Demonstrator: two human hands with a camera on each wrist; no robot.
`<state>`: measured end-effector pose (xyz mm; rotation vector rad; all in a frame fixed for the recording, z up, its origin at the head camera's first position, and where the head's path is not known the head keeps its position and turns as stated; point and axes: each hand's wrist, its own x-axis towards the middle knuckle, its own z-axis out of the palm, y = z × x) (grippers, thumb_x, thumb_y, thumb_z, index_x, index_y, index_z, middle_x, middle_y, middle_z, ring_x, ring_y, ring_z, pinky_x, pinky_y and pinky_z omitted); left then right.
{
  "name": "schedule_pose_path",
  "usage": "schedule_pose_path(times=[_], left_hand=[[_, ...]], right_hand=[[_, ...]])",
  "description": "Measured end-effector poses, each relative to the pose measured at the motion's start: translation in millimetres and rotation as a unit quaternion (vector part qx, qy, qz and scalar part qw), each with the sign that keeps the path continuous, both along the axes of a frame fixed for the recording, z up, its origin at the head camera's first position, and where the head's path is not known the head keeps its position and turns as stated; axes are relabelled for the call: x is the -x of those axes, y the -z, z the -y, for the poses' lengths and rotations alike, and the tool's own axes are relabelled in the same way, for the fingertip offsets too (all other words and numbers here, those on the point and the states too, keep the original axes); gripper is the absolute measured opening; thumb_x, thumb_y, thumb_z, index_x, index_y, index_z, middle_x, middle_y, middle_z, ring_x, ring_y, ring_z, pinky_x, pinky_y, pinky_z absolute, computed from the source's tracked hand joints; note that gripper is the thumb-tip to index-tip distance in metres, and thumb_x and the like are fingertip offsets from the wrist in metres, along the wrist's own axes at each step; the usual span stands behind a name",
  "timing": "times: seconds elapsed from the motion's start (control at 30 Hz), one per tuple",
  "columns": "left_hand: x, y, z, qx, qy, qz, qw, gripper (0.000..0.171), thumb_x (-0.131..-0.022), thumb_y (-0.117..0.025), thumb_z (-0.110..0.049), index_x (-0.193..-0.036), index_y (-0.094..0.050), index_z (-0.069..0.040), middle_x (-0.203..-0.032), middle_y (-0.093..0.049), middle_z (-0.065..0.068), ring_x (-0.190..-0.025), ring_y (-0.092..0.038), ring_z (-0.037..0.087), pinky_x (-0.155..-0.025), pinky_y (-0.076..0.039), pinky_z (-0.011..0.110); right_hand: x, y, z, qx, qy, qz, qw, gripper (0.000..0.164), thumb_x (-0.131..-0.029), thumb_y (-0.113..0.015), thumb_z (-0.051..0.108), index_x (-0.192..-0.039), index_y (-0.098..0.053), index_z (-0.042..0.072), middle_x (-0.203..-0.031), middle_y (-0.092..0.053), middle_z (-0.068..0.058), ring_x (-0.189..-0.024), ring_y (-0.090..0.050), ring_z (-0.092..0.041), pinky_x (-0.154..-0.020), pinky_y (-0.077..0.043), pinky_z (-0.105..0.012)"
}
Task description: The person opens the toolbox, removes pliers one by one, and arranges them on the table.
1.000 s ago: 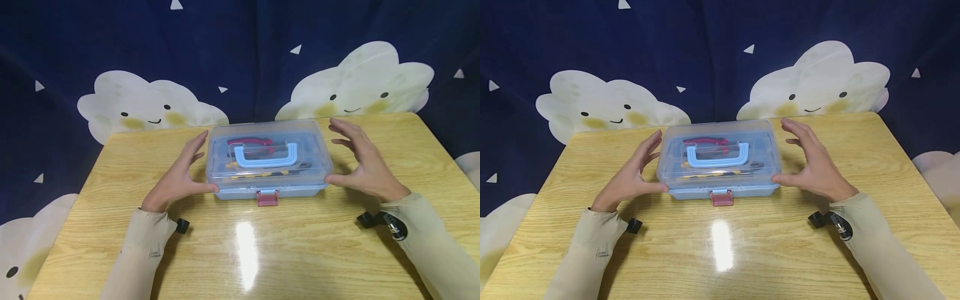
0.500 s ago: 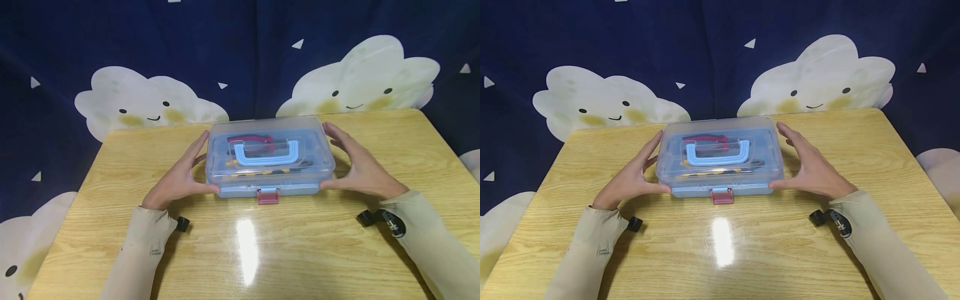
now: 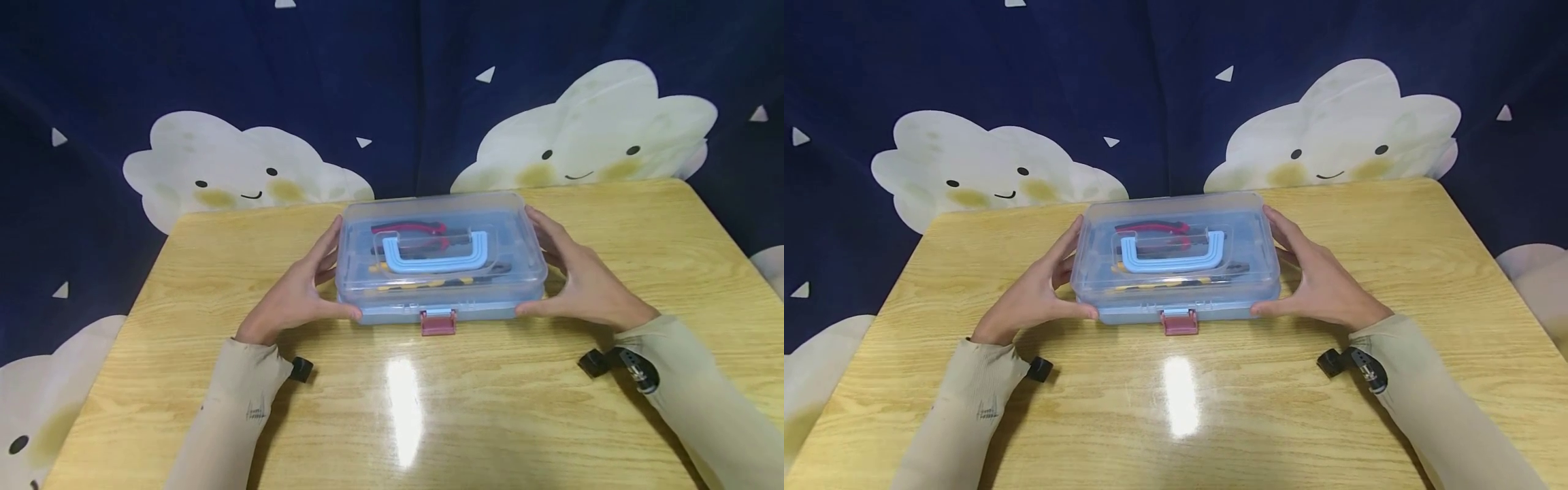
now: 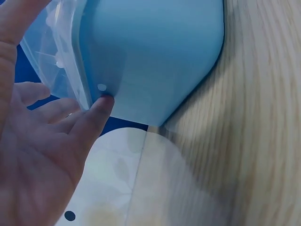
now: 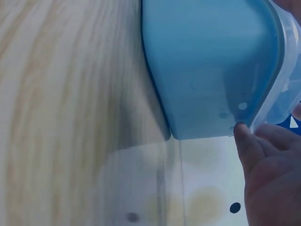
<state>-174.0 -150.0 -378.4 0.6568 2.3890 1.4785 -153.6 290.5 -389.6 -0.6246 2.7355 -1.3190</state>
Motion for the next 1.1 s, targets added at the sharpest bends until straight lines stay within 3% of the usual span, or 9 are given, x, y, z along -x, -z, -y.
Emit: schedule_pose_path(times=[0.17, 0.3, 0.53, 0.77, 0.9, 1.0, 1.07, 1.1], left_hand=[[-2.7, -3.0, 1.3, 0.007, -0.012, 0.01, 0.9999, 0.136, -0.066, -0.1, -0.026, -0.163, -0.006, -0.048, -0.173, -0.017, -0.016, -0.157, -0.034, 0.023, -0.122, -0.04, 0.038], [-4.5, -6.5, 1.6, 0.022, -0.017, 0.015, 0.9995, 0.134, -0.064, -0.1, -0.032, -0.162, -0.01, -0.048, -0.172, -0.019, -0.017, -0.157, -0.036, 0.02, -0.121, -0.042, 0.036], [-8.9, -13.3, 1.8, 0.03, -0.01, 0.016, 0.9994, 0.136, -0.062, -0.101, -0.032, -0.164, -0.012, -0.04, -0.171, -0.023, -0.014, -0.155, -0.039, 0.017, -0.12, -0.043, 0.034], [-10.8, -22.4, 6.3, 0.048, 0.018, 0.012, 0.9986, 0.13, -0.062, -0.101, -0.035, -0.163, -0.02, -0.026, -0.174, -0.017, -0.008, -0.154, -0.042, 0.023, -0.118, -0.046, 0.035], [-10.3, -23.0, 7.1, 0.051, 0.023, 0.004, 0.9984, 0.128, -0.062, -0.101, -0.035, -0.162, -0.022, -0.023, -0.174, -0.017, -0.006, -0.153, -0.042, 0.023, -0.117, -0.046, 0.033], [-9.8, -22.1, 7.0, 0.055, 0.023, -0.001, 0.9982, 0.129, -0.063, -0.1, -0.036, -0.163, -0.02, -0.023, -0.173, -0.02, -0.004, -0.153, -0.042, 0.023, -0.117, -0.046, 0.034], [-9.9, -21.8, 7.0, 0.058, 0.02, -0.003, 0.9981, 0.13, -0.063, -0.1, -0.038, -0.164, -0.019, -0.024, -0.173, -0.023, -0.003, -0.153, -0.043, 0.023, -0.117, -0.047, 0.034], [-10.0, -21.6, 7.1, 0.058, 0.018, -0.004, 0.9982, 0.13, -0.062, -0.1, -0.038, -0.164, -0.019, -0.024, -0.172, -0.024, -0.002, -0.153, -0.043, 0.023, -0.117, -0.047, 0.034]], right_hand=[[-2.3, -2.6, 0.1, -0.006, 0.007, -0.006, 1.0, 0.147, -0.056, -0.105, 0.022, -0.165, -0.009, 0.043, -0.172, -0.028, 0.004, -0.151, -0.041, -0.037, -0.105, -0.033, 0.004], [-5.0, -4.5, -1.2, -0.01, 0.01, -0.01, 1.0, 0.148, -0.052, -0.106, 0.023, -0.165, -0.011, 0.043, -0.171, -0.031, 0.0, -0.148, -0.044, -0.036, -0.103, -0.035, 0.004], [-7.2, -7.4, -0.7, -0.037, 0.015, -0.007, 0.999, 0.149, -0.05, -0.106, 0.03, -0.164, -0.011, 0.045, -0.171, -0.03, -0.003, -0.147, -0.047, -0.038, -0.102, -0.032, 0.005], [-13.6, -18.8, -0.7, -0.098, 0.02, -0.009, 0.995, 0.146, -0.049, -0.104, 0.047, -0.162, -0.012, 0.048, -0.166, -0.041, -0.002, -0.144, -0.053, -0.032, -0.111, -0.034, -0.005], [-15.6, -19.8, -0.9, -0.097, 0.013, -0.021, 0.995, 0.146, -0.049, -0.104, 0.047, -0.163, -0.013, 0.045, -0.166, -0.042, -0.005, -0.143, -0.054, -0.033, -0.114, -0.037, -0.01], [-16.2, -18.4, -1.4, -0.095, 0.006, -0.02, 0.995, 0.147, -0.05, -0.104, 0.045, -0.163, -0.011, 0.045, -0.169, -0.036, -0.004, -0.145, -0.052, -0.035, -0.117, -0.041, -0.022], [-15.7, -17.3, -2.6, -0.101, 0.002, -0.016, 0.995, 0.148, -0.05, -0.104, 0.046, -0.164, -0.009, 0.045, -0.17, -0.033, 0.0, -0.146, -0.051, -0.034, -0.114, -0.036, -0.009], [-15.6, -16.9, -3.2, -0.103, 0.0, -0.015, 0.995, 0.148, -0.051, -0.104, 0.046, -0.164, -0.008, 0.045, -0.171, -0.031, 0.002, -0.146, -0.05, -0.034, -0.114, -0.035, -0.008]])
